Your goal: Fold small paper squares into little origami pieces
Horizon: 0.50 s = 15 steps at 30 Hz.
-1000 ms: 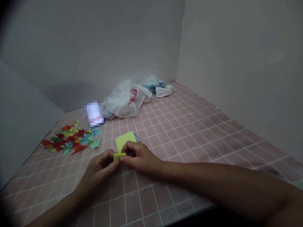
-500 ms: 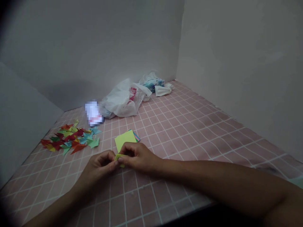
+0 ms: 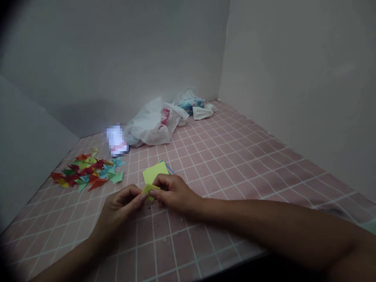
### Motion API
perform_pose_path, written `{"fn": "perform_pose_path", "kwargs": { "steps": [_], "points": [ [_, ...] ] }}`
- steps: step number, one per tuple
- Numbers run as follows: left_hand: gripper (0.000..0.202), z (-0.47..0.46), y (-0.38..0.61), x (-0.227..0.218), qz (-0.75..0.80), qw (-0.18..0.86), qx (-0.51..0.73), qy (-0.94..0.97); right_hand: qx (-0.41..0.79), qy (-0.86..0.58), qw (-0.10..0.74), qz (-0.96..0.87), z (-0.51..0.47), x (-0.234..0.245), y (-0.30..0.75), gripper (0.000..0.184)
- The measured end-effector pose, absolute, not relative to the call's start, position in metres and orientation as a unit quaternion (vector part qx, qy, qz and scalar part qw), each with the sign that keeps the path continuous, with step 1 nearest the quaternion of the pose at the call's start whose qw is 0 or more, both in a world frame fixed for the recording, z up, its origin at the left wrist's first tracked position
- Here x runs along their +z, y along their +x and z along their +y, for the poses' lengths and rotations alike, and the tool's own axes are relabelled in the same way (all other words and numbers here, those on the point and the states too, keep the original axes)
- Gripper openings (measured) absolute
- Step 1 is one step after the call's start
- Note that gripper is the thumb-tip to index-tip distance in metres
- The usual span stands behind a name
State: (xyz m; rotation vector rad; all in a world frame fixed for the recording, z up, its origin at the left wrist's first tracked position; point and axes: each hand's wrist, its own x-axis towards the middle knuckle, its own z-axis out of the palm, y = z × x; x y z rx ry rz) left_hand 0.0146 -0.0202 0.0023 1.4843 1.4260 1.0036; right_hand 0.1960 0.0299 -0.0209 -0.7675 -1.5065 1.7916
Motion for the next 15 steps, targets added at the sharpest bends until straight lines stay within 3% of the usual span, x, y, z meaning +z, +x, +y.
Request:
{"fn": "perform_pose_path", "kwargs": {
  "steps": [7,15],
  "points": [
    [0.026,-0.0211,0.0133,0.0018,0.570,0.397,0.403,0.595,0.649,-0.260,0.398,-0.594,0.0274,-0.0209,0.1971,0.021],
    [0.014,-0.0219,0.0172,-0.0038,0.541,0.463,0.446,0.542,0.618,-0.278,0.380,-0.629,0.0273,-0.0225,0.1972,0.008]
  ]
}}
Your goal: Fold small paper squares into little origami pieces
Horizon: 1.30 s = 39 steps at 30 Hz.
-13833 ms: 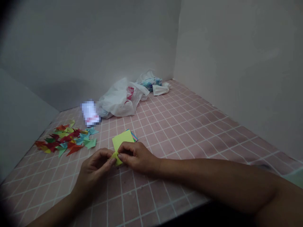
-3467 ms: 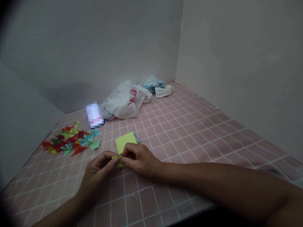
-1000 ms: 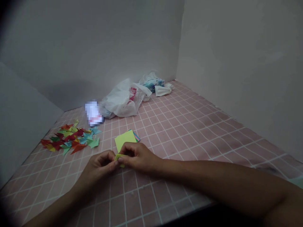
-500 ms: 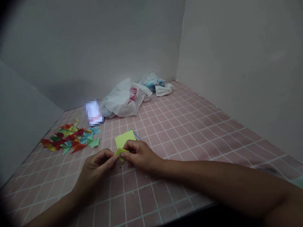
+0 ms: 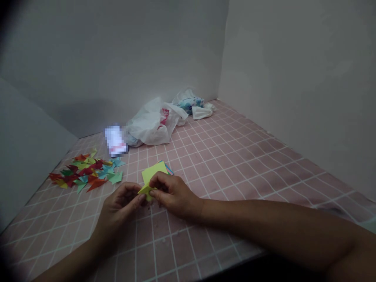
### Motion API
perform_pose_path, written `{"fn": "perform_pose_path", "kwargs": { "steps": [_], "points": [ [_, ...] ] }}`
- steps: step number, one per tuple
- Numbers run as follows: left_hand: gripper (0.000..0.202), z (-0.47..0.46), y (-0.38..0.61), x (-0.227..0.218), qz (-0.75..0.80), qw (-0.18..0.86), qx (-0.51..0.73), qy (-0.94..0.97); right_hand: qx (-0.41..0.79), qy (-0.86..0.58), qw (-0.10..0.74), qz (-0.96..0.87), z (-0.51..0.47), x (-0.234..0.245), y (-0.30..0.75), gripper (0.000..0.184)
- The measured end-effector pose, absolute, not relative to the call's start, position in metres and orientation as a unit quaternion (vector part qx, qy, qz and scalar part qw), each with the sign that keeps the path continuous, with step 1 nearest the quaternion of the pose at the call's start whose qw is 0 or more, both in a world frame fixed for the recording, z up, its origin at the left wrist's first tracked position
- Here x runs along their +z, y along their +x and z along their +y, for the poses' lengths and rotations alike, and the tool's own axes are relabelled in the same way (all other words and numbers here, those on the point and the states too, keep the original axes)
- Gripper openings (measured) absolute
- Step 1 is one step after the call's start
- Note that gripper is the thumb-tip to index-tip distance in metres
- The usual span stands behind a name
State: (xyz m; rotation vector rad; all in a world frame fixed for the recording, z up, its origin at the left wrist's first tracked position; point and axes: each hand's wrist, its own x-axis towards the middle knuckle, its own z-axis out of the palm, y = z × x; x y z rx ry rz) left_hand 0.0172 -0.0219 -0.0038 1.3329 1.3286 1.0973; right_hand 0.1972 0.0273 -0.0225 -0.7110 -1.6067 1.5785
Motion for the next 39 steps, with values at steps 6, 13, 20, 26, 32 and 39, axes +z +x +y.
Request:
{"fn": "perform_pose_path", "kwargs": {
  "steps": [6,13,20,26,32,39],
  "points": [
    [0.017,-0.022,0.015,-0.007,0.535,0.410,0.459,0.579,0.588,-0.285,0.401,-0.642,0.029,-0.021,0.198,0.010],
    [0.007,-0.023,0.016,-0.007,0.547,0.367,0.447,0.605,0.597,-0.284,0.396,-0.637,0.026,-0.019,0.198,0.012],
    [0.006,-0.024,0.014,-0.005,0.556,0.335,0.421,0.633,0.579,-0.283,0.402,-0.650,0.024,-0.019,0.199,0.010],
    [0.011,-0.024,0.016,-0.002,0.526,0.334,0.456,0.635,0.582,-0.285,0.396,-0.650,0.023,-0.018,0.199,0.012],
    [0.012,-0.027,0.020,0.000,0.520,0.341,0.469,0.627,0.549,-0.295,0.402,-0.671,0.019,-0.018,0.200,0.013],
    [0.012,-0.026,0.019,-0.001,0.505,0.355,0.479,0.625,0.537,-0.290,0.419,-0.672,0.019,-0.018,0.198,0.017]
  ]
}}
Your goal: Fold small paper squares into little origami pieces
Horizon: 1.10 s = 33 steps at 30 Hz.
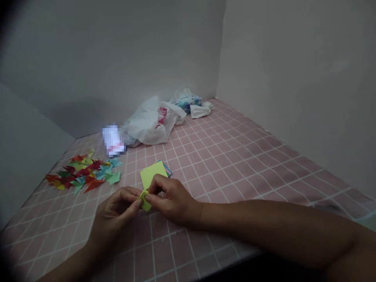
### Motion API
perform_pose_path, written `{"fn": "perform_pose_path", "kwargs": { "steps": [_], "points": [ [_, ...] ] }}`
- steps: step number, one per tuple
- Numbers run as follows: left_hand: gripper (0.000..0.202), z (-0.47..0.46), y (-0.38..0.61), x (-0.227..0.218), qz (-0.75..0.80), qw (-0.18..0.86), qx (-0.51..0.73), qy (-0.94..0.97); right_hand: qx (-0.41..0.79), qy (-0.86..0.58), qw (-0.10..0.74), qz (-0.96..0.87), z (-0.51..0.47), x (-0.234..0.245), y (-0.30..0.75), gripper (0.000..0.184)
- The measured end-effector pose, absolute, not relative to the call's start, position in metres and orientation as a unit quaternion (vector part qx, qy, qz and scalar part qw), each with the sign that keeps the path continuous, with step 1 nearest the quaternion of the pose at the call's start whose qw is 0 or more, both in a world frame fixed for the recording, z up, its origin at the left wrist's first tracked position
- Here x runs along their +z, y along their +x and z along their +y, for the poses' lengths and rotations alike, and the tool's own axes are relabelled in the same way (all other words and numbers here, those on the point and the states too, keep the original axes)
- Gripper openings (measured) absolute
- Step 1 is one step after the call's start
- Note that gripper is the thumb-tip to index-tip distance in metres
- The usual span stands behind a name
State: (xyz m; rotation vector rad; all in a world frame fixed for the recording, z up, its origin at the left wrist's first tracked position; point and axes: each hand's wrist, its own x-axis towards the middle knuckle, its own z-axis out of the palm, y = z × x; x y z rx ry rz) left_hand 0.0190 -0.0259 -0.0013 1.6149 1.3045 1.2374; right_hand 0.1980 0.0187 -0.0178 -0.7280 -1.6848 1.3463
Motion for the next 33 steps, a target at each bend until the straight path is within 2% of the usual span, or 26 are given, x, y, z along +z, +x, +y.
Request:
{"fn": "perform_pose_path", "kwargs": {
  "steps": [5,10,15,21,29,33],
  "points": [
    [0.012,-0.0268,0.0235,0.0018,0.519,0.404,0.502,0.562,0.534,-0.264,0.435,-0.676,0.0192,-0.0193,0.1969,0.013],
    [0.024,-0.0261,0.0268,0.0042,0.527,0.471,0.486,0.513,0.504,-0.257,0.420,-0.710,0.0198,-0.0218,0.1988,0.013],
    [0.014,-0.0224,0.0234,0.0017,0.544,0.516,0.442,0.492,0.498,-0.263,0.416,-0.714,0.0205,-0.0223,0.1990,0.014],
    [0.015,-0.0230,0.0218,0.0004,0.556,0.491,0.469,0.479,0.569,-0.300,0.376,-0.667,0.0237,-0.0210,0.1974,0.016],
    [0.017,-0.0206,0.0195,-0.0017,0.553,0.513,0.412,0.511,0.525,-0.311,0.366,-0.703,0.0267,-0.0167,0.1995,0.016],
    [0.026,-0.0214,0.0184,-0.0017,0.561,0.516,0.378,0.525,0.509,-0.308,0.361,-0.718,0.0287,-0.0162,0.2010,0.015]
  ]
}}
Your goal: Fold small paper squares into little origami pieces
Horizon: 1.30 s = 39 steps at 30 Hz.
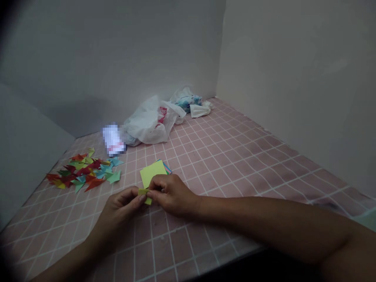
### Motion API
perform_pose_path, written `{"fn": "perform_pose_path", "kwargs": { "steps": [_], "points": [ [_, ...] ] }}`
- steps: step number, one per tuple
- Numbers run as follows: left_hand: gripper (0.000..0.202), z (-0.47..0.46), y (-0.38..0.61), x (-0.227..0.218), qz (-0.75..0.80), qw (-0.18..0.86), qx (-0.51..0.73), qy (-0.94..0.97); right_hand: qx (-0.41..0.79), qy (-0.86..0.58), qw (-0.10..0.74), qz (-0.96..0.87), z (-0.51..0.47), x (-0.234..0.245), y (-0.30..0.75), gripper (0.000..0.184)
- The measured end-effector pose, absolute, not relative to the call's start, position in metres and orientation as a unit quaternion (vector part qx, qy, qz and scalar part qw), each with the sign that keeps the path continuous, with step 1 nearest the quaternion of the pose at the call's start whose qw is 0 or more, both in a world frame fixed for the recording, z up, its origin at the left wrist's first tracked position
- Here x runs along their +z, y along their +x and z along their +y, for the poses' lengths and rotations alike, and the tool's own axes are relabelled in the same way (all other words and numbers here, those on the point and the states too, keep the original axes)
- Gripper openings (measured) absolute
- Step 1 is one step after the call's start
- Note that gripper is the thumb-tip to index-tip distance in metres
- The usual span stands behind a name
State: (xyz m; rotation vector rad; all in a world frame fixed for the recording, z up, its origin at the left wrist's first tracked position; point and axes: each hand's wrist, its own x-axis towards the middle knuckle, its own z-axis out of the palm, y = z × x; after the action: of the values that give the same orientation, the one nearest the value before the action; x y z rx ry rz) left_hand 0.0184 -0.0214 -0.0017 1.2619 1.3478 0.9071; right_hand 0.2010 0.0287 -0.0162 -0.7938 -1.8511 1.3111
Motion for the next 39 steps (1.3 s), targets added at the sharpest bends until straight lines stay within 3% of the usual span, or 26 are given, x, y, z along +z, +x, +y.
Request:
{"fn": "perform_pose_path", "kwargs": {
  "steps": [11,15,22,28,33,39],
  "points": [
    [0.035,-0.0222,0.0211,0.0017,0.573,0.528,0.360,0.513,0.521,-0.309,0.324,-0.726,0.0319,-0.0181,0.2002,0.027],
    [0.037,-0.0211,0.0196,-0.0006,0.574,0.530,0.382,0.493,0.576,-0.310,0.331,-0.680,0.0328,-0.0206,0.1997,0.036],
    [0.033,-0.0209,0.0182,-0.0019,0.566,0.540,0.362,0.507,0.599,-0.326,0.314,-0.661,0.0296,-0.0167,0.2005,0.026],
    [0.035,-0.0222,0.0199,-0.0002,0.567,0.527,0.383,0.505,0.631,-0.306,0.335,-0.629,0.0315,-0.0178,0.1999,0.044],
    [0.037,-0.0223,0.0209,-0.0018,0.564,0.520,0.393,0.507,0.660,-0.310,0.316,-0.607,0.0293,-0.0228,0.1964,0.035],
    [0.037,-0.0223,0.0173,-0.0037,0.551,0.508,0.384,0.539,0.594,-0.307,0.319,-0.671,0.0285,-0.0195,0.1976,0.030]
  ]
}}
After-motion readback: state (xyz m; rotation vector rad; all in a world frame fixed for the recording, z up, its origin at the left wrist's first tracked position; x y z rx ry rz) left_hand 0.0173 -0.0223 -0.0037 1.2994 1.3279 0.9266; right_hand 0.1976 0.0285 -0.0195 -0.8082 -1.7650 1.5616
